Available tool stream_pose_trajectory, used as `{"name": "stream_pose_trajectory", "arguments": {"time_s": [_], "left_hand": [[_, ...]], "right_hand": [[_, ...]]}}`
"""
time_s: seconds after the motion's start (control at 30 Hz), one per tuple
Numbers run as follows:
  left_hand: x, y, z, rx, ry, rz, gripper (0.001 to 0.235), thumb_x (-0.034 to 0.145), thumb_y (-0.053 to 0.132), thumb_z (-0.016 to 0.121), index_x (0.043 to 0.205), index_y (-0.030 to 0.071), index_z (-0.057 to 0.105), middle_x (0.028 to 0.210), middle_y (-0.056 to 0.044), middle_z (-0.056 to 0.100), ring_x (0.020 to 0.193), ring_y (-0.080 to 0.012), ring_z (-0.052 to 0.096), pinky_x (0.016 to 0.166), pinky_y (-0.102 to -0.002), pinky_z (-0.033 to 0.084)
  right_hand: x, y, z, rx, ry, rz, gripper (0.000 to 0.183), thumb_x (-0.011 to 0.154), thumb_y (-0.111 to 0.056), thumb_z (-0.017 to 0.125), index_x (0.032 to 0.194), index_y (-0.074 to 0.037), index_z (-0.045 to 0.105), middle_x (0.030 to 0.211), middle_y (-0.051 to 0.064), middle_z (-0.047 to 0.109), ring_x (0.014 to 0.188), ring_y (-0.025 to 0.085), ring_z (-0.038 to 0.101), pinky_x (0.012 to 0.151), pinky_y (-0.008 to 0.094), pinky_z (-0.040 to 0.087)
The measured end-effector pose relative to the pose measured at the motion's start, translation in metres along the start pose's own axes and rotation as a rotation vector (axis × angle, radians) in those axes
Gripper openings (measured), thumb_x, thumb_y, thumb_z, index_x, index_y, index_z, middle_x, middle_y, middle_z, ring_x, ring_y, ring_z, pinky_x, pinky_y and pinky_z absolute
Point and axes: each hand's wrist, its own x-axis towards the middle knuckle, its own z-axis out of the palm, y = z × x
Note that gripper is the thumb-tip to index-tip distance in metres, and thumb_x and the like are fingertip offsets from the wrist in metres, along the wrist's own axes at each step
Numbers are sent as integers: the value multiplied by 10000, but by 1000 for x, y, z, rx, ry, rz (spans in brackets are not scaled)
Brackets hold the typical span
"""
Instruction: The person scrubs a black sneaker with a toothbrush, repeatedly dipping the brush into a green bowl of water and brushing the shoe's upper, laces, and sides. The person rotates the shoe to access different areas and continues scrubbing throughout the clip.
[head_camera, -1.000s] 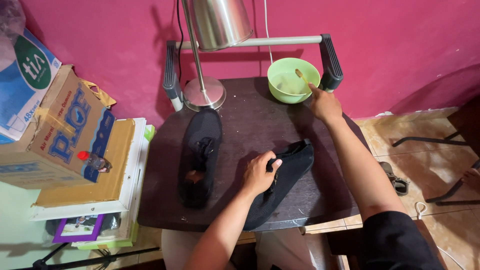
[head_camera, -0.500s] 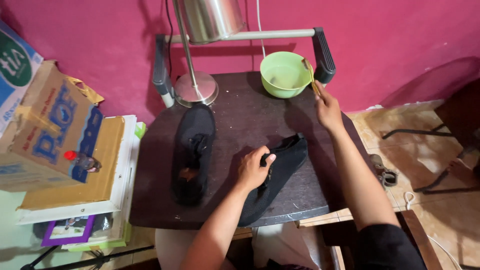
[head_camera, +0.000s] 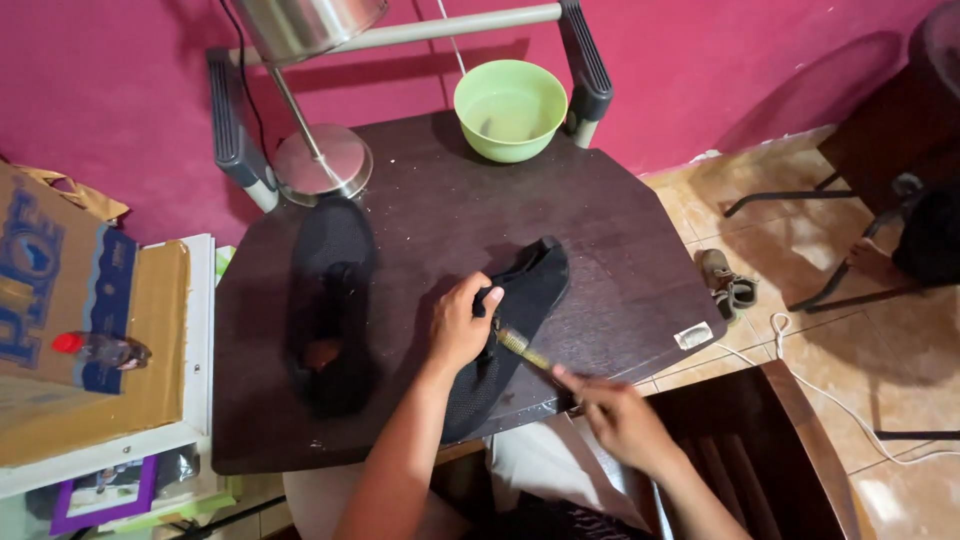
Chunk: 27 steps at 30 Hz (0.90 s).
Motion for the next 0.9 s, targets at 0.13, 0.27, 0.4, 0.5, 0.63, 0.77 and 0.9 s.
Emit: {"name": "stream_pose_trajectory", "arguments": {"time_s": [0.13,0.27,0.4,0.5,0.63,0.77,0.9], "left_hand": [[-3,3,-1,-10,-21,-27,208,1009,358,556,960,156,572,920,-56,709,878,-352,668,738,-462,457],[0,4,-3,-13,-18,-21,223,1015,371,546,961,157,568,916,-53,701,870,-360,664,735,-465,455],[0,9,-8,-72,-12,-67,246,996,388,642,1018,144,659,880,-170,711,926,-430,702,815,-527,553],[-2,11,-9,-82,-29,-101,231,986,376,654,1043,153,672,901,-179,716,956,-436,699,831,-523,551],[-3,10,-8,-75,-40,-94,240,992,395,644,1040,161,668,892,-173,717,949,-432,701,832,-527,548],[0,4,-7,-66,-37,-106,234,985,403,645,1029,173,665,886,-161,716,949,-420,705,833,-519,551],[-1,6,-5,-77,-34,-93,239,979,390,659,1038,159,673,899,-171,730,951,-428,709,848,-519,555]], "right_hand": [[2,51,-6,-58,198,66,247,864,36,478,694,-33,643,1324,63,720,983,225,806,828,345,616],[16,25,-23,-43,35,117,306,843,144,507,1002,-108,582,1283,178,736,447,157,588,372,265,552],[29,25,-35,-189,327,129,233,828,0,631,979,-47,802,1001,168,803,1062,372,734,918,503,578],[27,-30,-36,61,0,64,336,786,35,586,1003,-46,830,978,176,846,1049,386,760,872,507,602],[29,27,-44,-273,244,92,225,830,-46,636,946,-100,821,903,137,808,952,323,771,868,439,594],[37,8,-47,-35,112,-17,180,785,47,596,805,-1,768,961,204,817,1006,397,752,833,501,587],[45,1,-51,-43,104,-82,207,818,11,574,753,-59,758,836,148,829,854,353,797,785,426,606]]}}
